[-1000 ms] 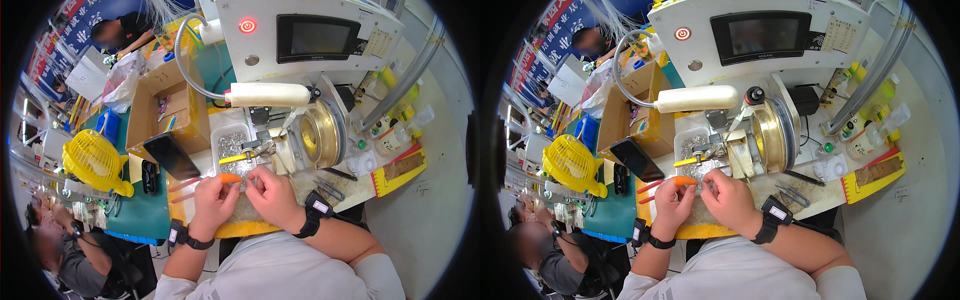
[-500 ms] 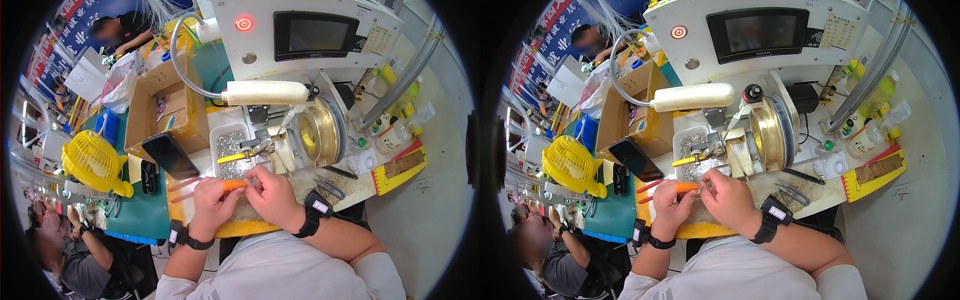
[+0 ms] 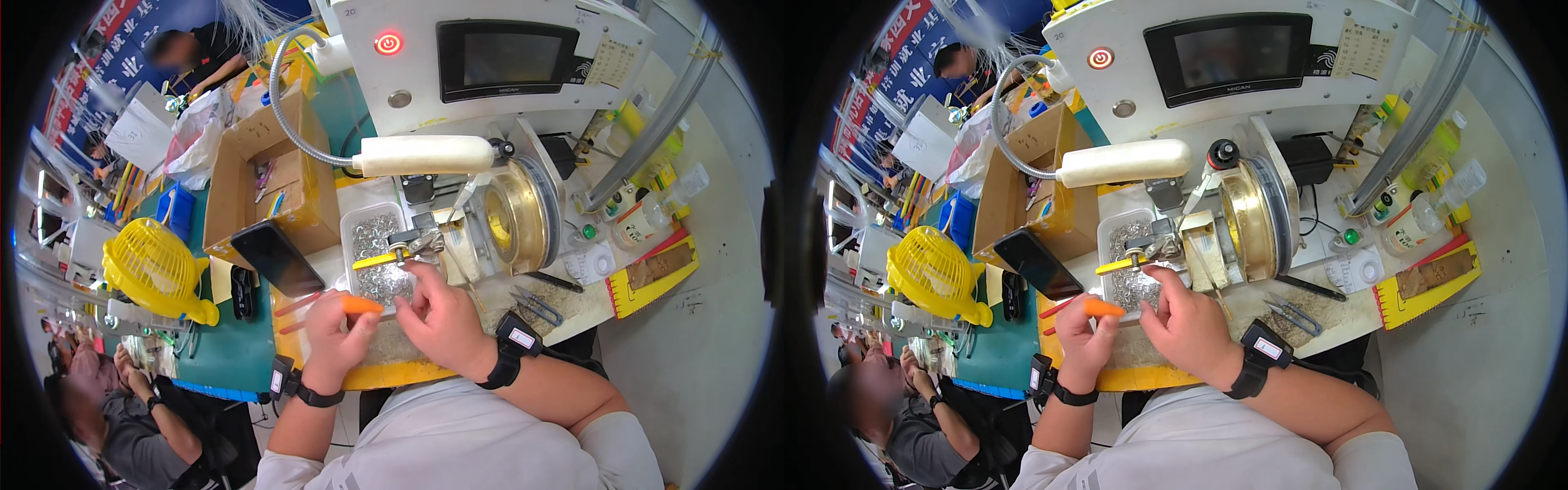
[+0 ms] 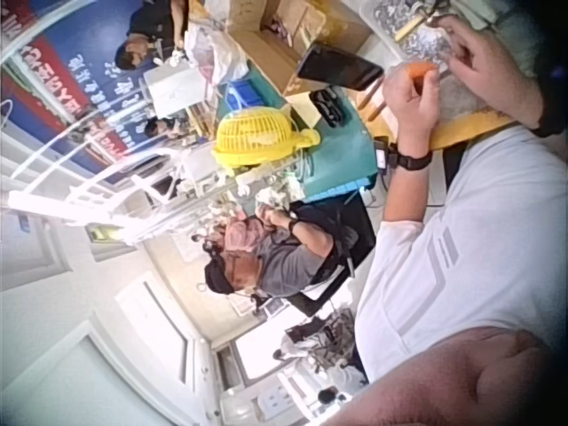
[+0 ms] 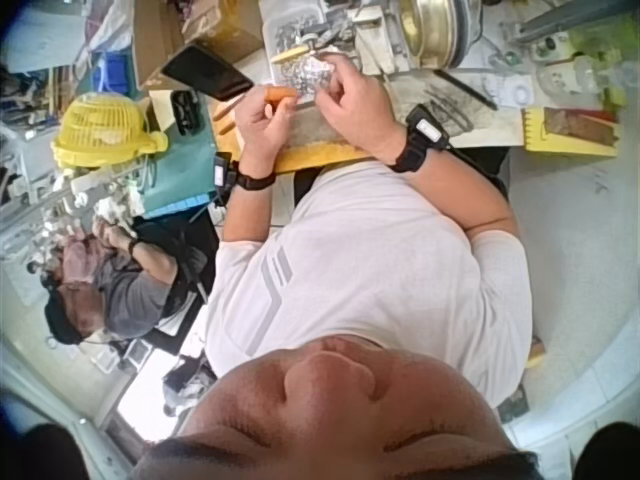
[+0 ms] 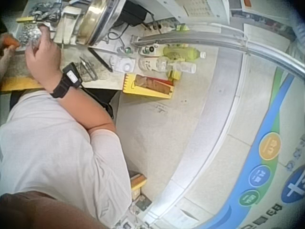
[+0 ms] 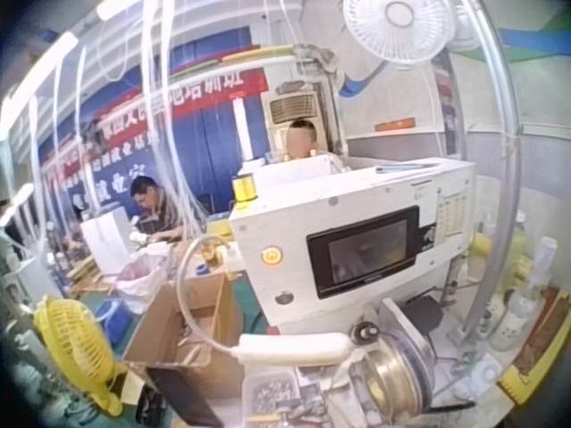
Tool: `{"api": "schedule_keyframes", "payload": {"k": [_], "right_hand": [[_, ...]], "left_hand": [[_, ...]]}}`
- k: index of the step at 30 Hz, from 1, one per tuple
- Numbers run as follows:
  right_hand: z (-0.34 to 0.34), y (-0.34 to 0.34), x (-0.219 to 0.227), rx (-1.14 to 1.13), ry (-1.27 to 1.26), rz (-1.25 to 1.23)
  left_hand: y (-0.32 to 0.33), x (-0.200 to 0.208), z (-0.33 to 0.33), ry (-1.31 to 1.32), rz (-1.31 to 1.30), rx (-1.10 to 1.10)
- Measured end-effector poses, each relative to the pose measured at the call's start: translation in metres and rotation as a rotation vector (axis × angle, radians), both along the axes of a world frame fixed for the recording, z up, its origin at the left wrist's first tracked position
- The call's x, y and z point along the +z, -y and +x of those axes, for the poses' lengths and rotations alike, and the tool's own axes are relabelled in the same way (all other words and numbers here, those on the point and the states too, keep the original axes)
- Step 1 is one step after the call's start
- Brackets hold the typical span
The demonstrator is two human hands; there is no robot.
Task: Assembling small electronic or mechanical components using specialized machinery and hand tools.
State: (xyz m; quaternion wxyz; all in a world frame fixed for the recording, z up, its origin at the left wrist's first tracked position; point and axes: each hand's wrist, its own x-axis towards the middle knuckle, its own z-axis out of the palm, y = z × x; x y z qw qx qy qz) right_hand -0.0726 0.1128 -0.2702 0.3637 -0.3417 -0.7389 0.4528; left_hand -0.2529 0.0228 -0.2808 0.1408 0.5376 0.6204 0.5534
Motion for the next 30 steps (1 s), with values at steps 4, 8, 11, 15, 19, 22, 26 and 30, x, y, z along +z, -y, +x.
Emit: {"api": "schedule_keyframes", "payload": {"k": [4,8,11,15,19,22,26,30], "right_hand": [[0.003,0.000,0.000,0.017,-0.063,-0.059],[0.020,0.005,-0.002,0.026,-0.219,-0.124],[0.054,0.011,0.016,0.064,-0.163,-0.009],[0.095,0.009,0.049,0.208,0.179,0.053],[0.130,0.002,0.092,0.307,0.762,-0.093],[0.155,-0.006,0.117,0.351,0.775,-0.048],[0.158,-0.004,0.120,0.548,0.386,-0.101],[0.113,0.010,0.102,0.706,0.137,-0.117]], "left_hand": [[-0.007,0.015,-0.002,-0.304,0.070,-0.208],[-0.012,0.018,0.009,-0.256,-0.068,-0.056],[-0.012,0.018,0.010,-0.309,-0.189,-0.002],[-0.018,0.024,0.013,-0.416,-0.214,0.014],[-0.021,0.028,0.014,-0.564,-0.228,0.002],[-0.023,0.033,0.013,-0.626,-0.293,-0.010],[-0.033,0.041,0.010,-0.608,-0.414,-0.081],[-0.039,0.041,0.007,-0.632,-0.420,-0.102]]}}
